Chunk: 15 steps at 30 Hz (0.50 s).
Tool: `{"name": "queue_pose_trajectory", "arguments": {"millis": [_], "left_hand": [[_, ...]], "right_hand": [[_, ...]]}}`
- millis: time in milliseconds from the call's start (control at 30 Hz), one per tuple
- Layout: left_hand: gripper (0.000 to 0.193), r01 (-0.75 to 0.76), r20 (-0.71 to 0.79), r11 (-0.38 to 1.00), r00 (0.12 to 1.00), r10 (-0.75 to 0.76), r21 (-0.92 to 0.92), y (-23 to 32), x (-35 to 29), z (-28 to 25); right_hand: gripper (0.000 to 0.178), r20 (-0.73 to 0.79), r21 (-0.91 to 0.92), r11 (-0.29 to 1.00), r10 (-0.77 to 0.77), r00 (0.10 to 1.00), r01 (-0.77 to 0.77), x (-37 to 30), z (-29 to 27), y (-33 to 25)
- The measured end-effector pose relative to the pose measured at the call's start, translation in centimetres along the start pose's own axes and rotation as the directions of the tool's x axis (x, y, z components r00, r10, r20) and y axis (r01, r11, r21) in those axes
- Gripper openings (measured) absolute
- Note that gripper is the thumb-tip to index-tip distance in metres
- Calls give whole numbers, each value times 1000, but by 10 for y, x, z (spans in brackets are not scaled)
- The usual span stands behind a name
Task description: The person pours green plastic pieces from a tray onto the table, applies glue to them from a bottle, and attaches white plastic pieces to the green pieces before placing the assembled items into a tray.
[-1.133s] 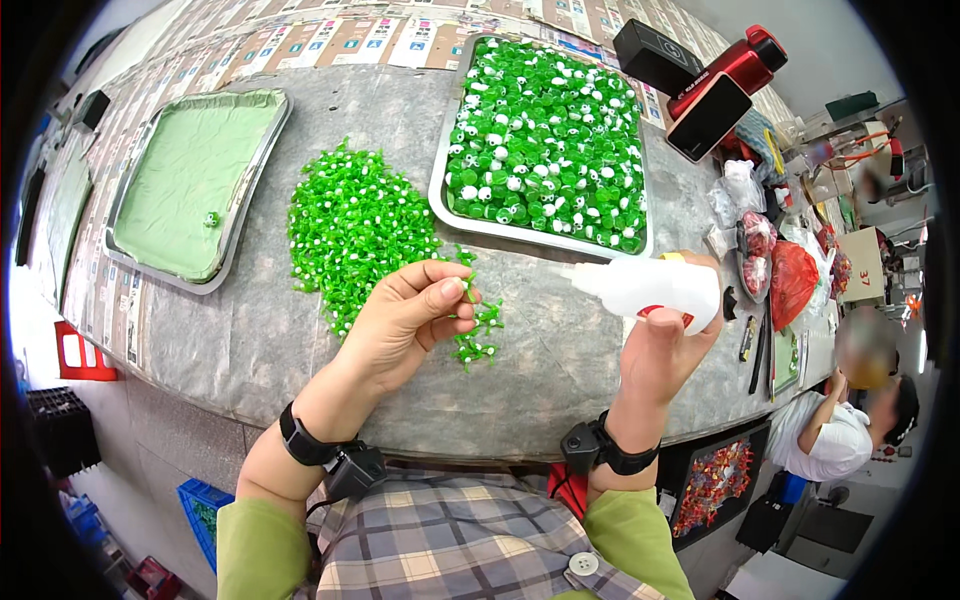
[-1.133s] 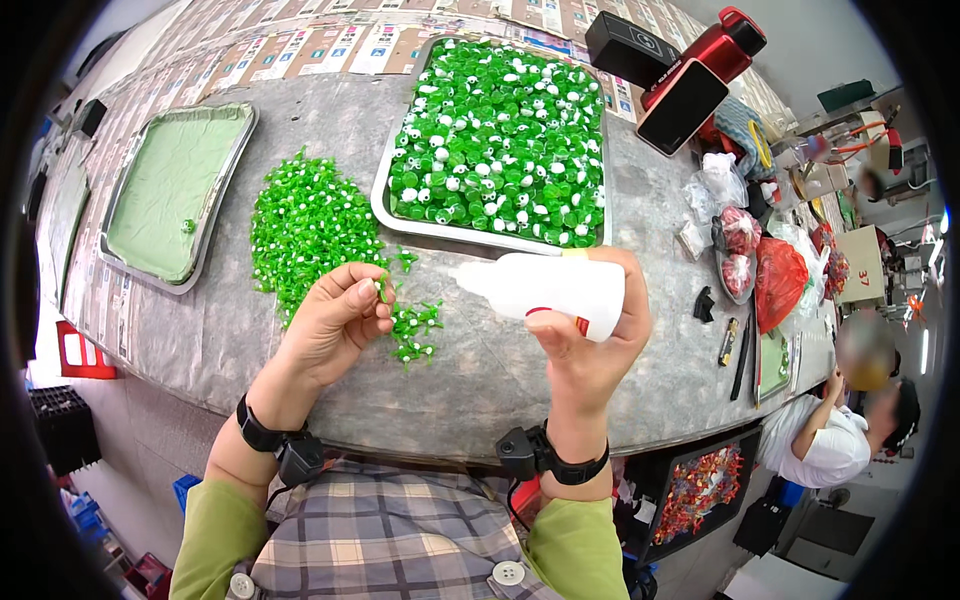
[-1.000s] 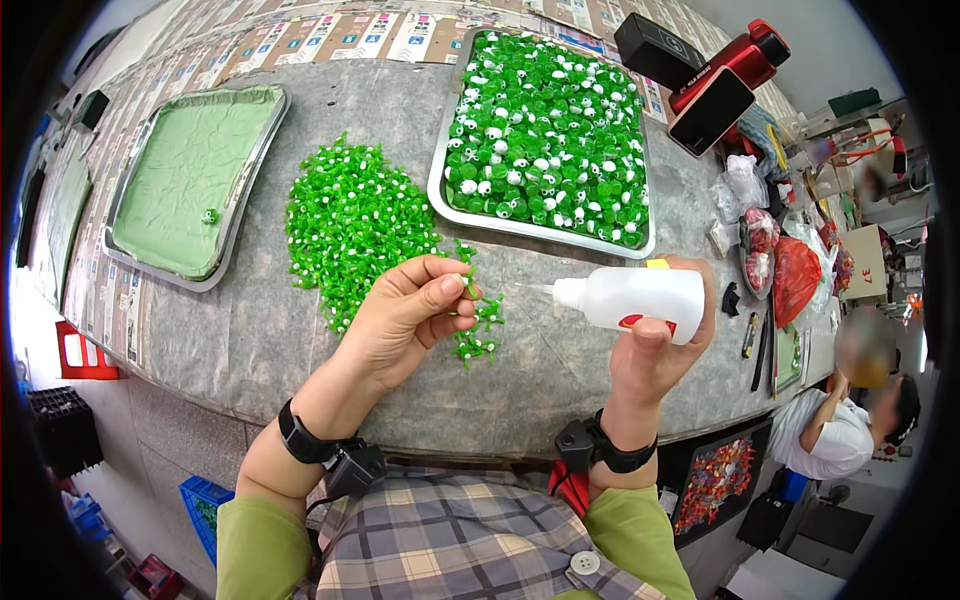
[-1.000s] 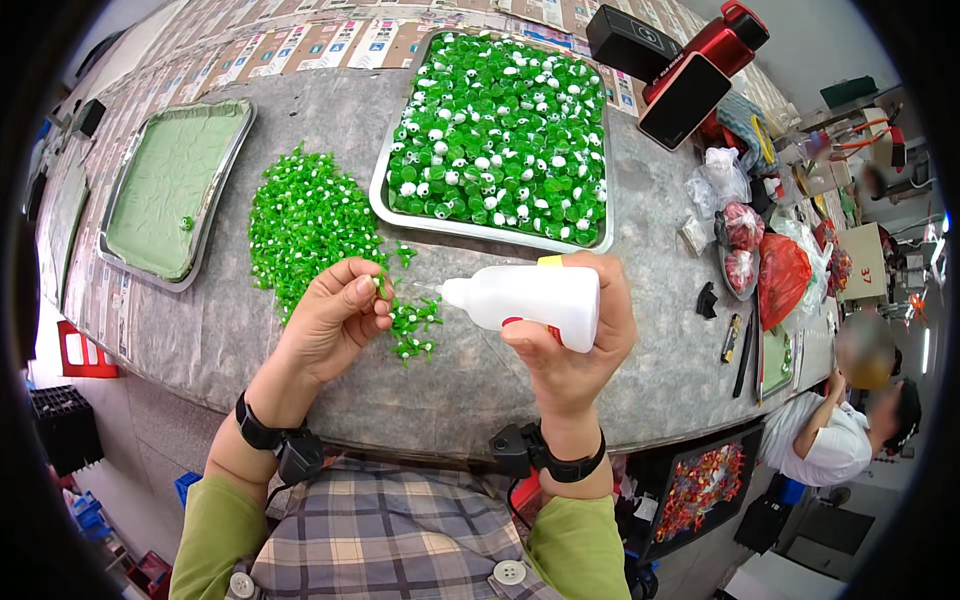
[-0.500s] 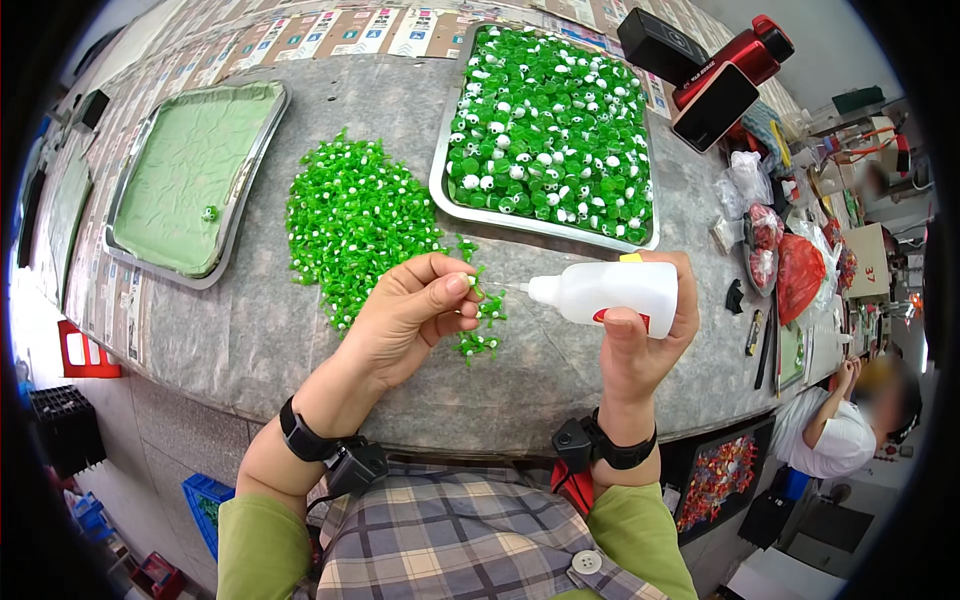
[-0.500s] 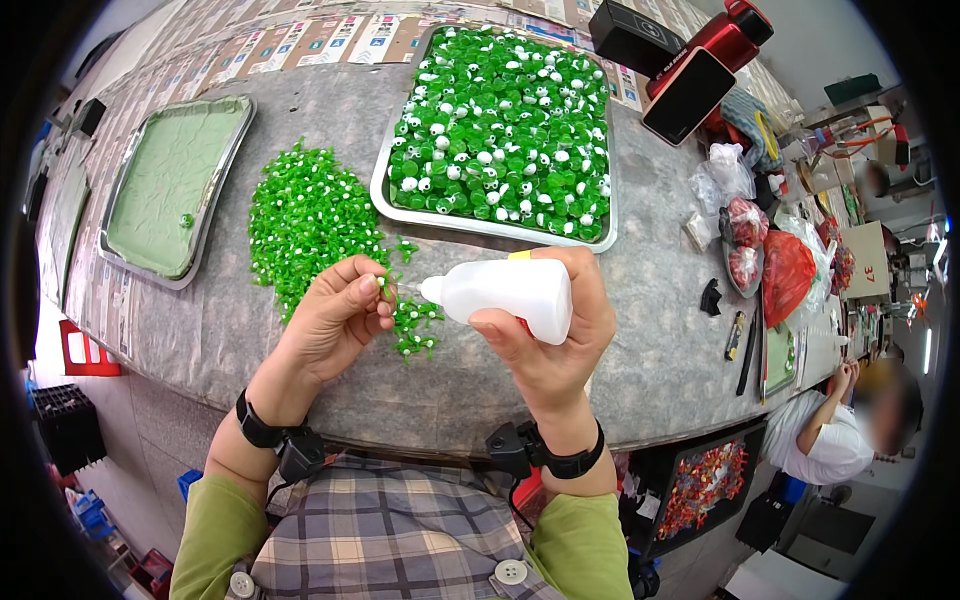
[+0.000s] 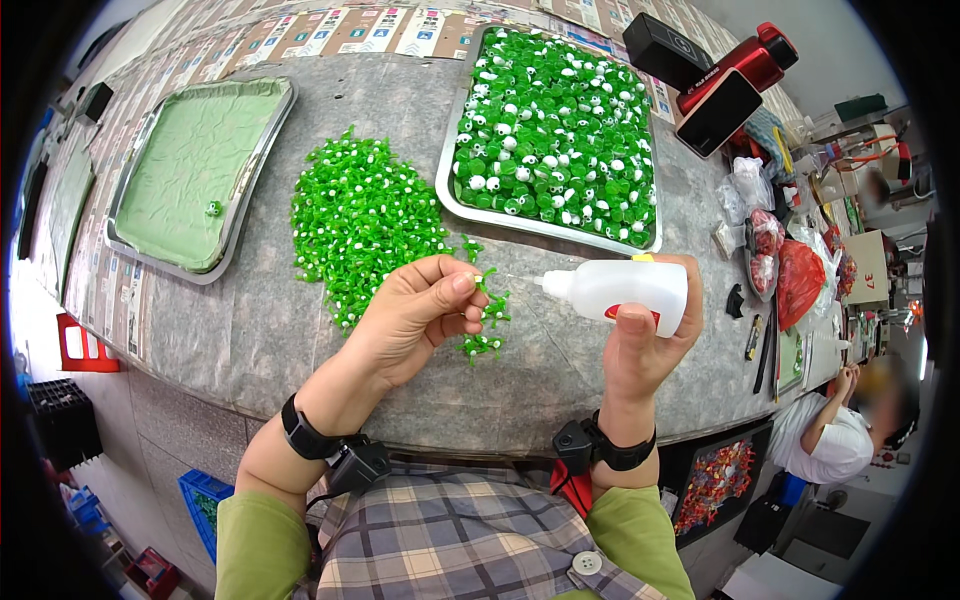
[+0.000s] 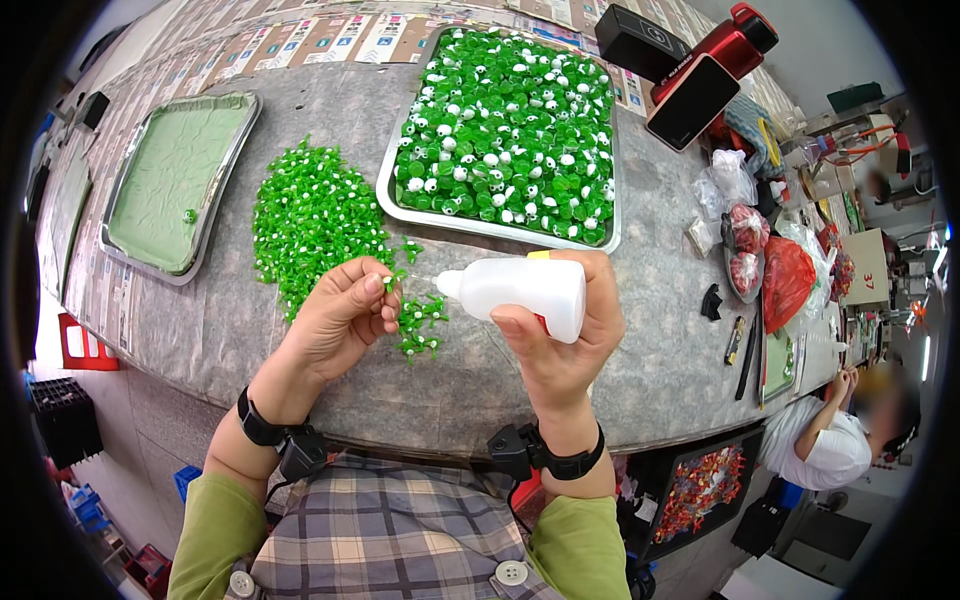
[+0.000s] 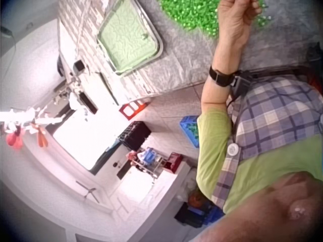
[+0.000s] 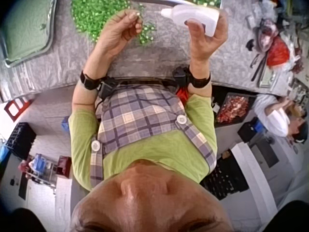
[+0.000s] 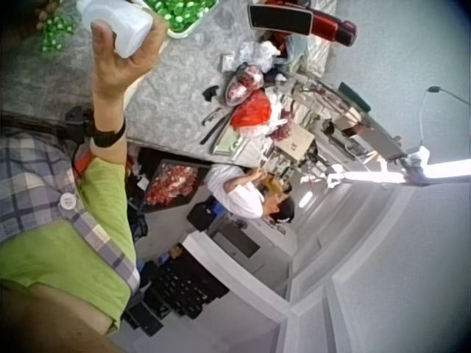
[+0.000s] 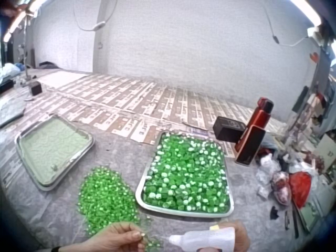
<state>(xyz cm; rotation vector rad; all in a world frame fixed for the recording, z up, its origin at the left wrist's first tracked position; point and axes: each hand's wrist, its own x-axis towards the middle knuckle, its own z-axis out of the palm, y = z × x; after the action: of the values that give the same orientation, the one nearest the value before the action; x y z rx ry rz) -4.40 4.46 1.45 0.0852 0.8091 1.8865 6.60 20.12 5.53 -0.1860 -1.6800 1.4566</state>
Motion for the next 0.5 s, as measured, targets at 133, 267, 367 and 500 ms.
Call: {"name": "queue_pose_trajectory", "arguments": {"millis": [133,267,367,500], "left_hand": [[12,1,-6,1000,1000,-1,4,1,0,-1],[12,0,5,1000,1000,0,-4,0,0,-1],[12,-47,-39,998,998,48,35,0,1,3],[13,-156,-74,982,984,164,104,-1,1,3]], "right_hand": [[41,6,-61,998,-21,1000,22,1,-1,5],[39,-56,18,1000,8,998,-7,0,1,-1],[39,-62,51,998,29,998,-25,0,-1,-1],[40,-19,-31,999,-13,1000,12,0,-6,5]]}}
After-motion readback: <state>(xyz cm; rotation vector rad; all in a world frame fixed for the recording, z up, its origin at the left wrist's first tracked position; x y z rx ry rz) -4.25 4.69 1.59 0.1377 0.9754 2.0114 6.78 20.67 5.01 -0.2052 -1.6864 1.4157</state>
